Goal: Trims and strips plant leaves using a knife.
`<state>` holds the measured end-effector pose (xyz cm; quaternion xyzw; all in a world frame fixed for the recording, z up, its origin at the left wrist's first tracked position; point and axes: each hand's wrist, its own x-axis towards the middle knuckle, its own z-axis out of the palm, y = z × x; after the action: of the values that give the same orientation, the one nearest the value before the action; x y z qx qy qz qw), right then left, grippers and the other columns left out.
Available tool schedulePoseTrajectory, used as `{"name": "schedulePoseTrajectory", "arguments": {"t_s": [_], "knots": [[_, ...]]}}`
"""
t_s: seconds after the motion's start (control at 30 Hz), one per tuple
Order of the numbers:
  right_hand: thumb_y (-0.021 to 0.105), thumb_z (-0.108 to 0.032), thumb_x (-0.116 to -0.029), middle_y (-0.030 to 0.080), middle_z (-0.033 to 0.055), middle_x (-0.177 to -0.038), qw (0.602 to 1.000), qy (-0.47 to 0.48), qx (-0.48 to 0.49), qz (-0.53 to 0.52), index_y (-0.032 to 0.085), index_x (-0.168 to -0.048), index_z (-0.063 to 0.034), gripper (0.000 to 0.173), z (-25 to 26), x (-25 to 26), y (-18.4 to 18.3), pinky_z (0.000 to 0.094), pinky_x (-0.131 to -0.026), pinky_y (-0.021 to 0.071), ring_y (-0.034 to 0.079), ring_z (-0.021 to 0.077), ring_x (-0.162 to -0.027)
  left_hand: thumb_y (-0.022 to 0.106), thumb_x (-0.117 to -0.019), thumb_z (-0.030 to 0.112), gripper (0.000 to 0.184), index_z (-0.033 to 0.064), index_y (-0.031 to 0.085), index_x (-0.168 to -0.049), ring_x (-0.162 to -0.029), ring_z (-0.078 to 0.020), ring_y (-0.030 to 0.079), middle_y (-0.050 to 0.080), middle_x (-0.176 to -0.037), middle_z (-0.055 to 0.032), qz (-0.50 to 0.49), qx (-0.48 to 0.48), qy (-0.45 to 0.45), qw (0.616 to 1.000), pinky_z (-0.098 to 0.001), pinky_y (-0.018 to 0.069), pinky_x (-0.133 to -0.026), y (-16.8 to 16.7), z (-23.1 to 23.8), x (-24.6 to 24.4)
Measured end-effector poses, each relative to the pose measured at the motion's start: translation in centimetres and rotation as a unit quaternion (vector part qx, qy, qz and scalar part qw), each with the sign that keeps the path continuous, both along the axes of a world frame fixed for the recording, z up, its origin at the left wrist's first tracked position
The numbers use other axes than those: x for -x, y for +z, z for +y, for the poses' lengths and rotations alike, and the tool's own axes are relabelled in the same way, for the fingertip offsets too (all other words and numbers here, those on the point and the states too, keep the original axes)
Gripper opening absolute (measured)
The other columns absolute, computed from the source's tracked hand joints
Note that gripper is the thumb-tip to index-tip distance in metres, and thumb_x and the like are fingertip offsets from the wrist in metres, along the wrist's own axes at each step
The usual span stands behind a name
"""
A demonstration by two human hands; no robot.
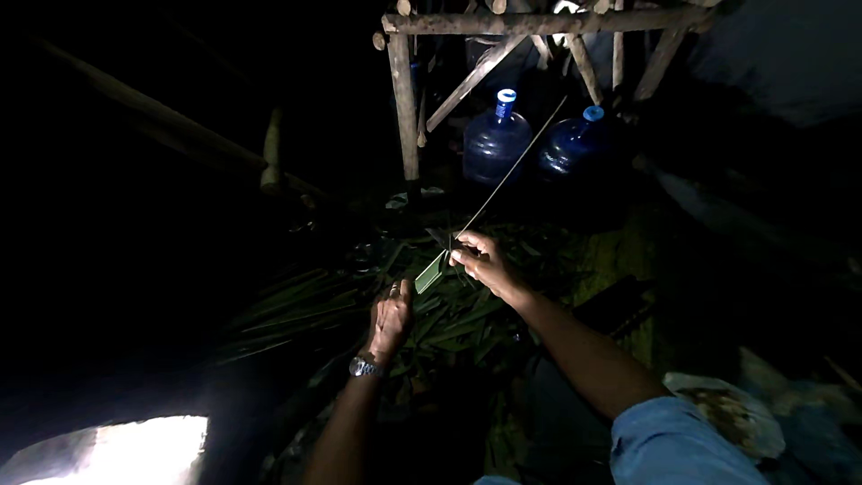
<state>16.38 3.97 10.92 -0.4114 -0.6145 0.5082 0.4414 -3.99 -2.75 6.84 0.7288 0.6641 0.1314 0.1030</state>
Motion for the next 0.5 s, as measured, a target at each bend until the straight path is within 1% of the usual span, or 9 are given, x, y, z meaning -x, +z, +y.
{"name": "schedulePoseTrajectory", "arguments": {"t_s": [0.07, 0.1, 0.13, 0.23, 0.3, 0.43, 0.5], "knots": [[0.059, -0.001, -0.0991, 0.066, 0.0037, -0.078, 1.000, -0.021, -0.004, 0.004, 0.065, -0.110, 0.0021, 0.013, 0.2, -0.2, 0.0, 0.0189, -0.050, 0.0387, 0.044, 0.0026, -0.051, 0.051, -0.1002, 0.002, 0.033, -0.0077, 0.060, -0.131, -0.104, -0.0467, 0.069, 0.068, -0.118, -0.0296, 0.003, -0.078, -0.005, 0.997, -0.0583, 0.0554, -0.087, -1.1, 0.0, -0.2], [0.059, -0.001, -0.0991, 0.066, 0.0031, -0.077, 0.999, -0.035, -0.004, 0.006, 0.065, -0.108, 0.0018, 0.011, 0.2, -0.4, 0.1, 0.0187, -0.049, 0.0384, 0.044, 0.0024, -0.051, 0.052, -0.0994, 0.002, 0.032, -0.0077, 0.062, -0.129, -0.101, -0.0461, 0.071, 0.069, -0.114, -0.0290, 0.004, -0.115, -0.005, 0.993, -0.0582, 0.0564, -0.083, -1.5, 0.0, -0.3], [0.059, -0.001, -0.0990, 0.066, 0.0028, -0.076, 0.999, -0.049, -0.003, 0.009, 0.065, -0.106, 0.0017, 0.009, 0.3, -0.6, 0.2, 0.0187, -0.049, 0.0381, 0.044, 0.0024, -0.050, 0.052, -0.0985, 0.001, 0.033, -0.0075, 0.062, -0.128, -0.100, -0.0459, 0.071, 0.070, -0.113, -0.0288, 0.004, -0.136, -0.005, 0.991, -0.0584, 0.0566, -0.082, -1.7, 0.0, -0.3], [0.059, 0.001, -0.0988, 0.067, 0.0039, -0.078, 0.994, -0.095, -0.001, 0.046, 0.065, -0.110, 0.0018, 0.013, 0.5, -1.3, 0.7, 0.0180, -0.047, 0.0381, 0.045, 0.0027, -0.050, 0.053, -0.0969, -0.001, 0.034, -0.0080, 0.062, -0.129, -0.101, -0.0468, 0.071, 0.070, -0.113, -0.0293, 0.005, -0.146, -0.004, 0.989, -0.0585, 0.0560, -0.085, -2.0, 0.0, -0.1], [0.060, 0.003, -0.0980, 0.068, 0.0048, -0.078, 0.990, -0.119, 0.007, 0.081, 0.065, -0.109, 0.0013, 0.013, 0.8, -2.0, 1.0, 0.0165, -0.044, 0.0375, 0.045, 0.0020, -0.047, 0.053, -0.0979, 0.000, 0.033, -0.0067, 0.062, -0.129, -0.102, -0.0466, 0.070, 0.070, -0.114, -0.0286, 0.008, -0.146, -0.003, 0.989, -0.0588, 0.0552, -0.087, -2.1, 0.1, 0.0], [0.059, 0.001, -0.0999, 0.068, 0.0047, -0.079, 0.980, -0.150, 0.039, 0.122, 0.064, -0.112, -0.0022, 0.013, 0.9, -3.6, 1.9, 0.0157, -0.043, 0.0364, 0.044, 0.0024, -0.046, 0.055, -0.0950, -0.001, 0.031, -0.0046, 0.066, -0.124, -0.098, -0.0446, 0.071, 0.072, -0.108, -0.0260, 0.022, -0.198, -0.001, 0.980, -0.0594, 0.0557, -0.083, -2.6, 0.5, 0.5], [0.059, 0.001, -0.1002, 0.068, 0.0044, -0.081, 0.975, -0.174, 0.045, 0.135, 0.064, -0.112, -0.0042, 0.014, 1.1, -4.7, 2.3, 0.0158, -0.043, 0.0355, 0.044, 0.0026, -0.046, 0.054, -0.0955, -0.001, 0.031, -0.0037, 0.066, -0.125, -0.099, -0.0450, 0.071, 0.072, -0.109, -0.0260, 0.019, -0.201, 0.004, 0.979, -0.0600, 0.0546, -0.083, -2.8, 0.7, 1.0]]}}
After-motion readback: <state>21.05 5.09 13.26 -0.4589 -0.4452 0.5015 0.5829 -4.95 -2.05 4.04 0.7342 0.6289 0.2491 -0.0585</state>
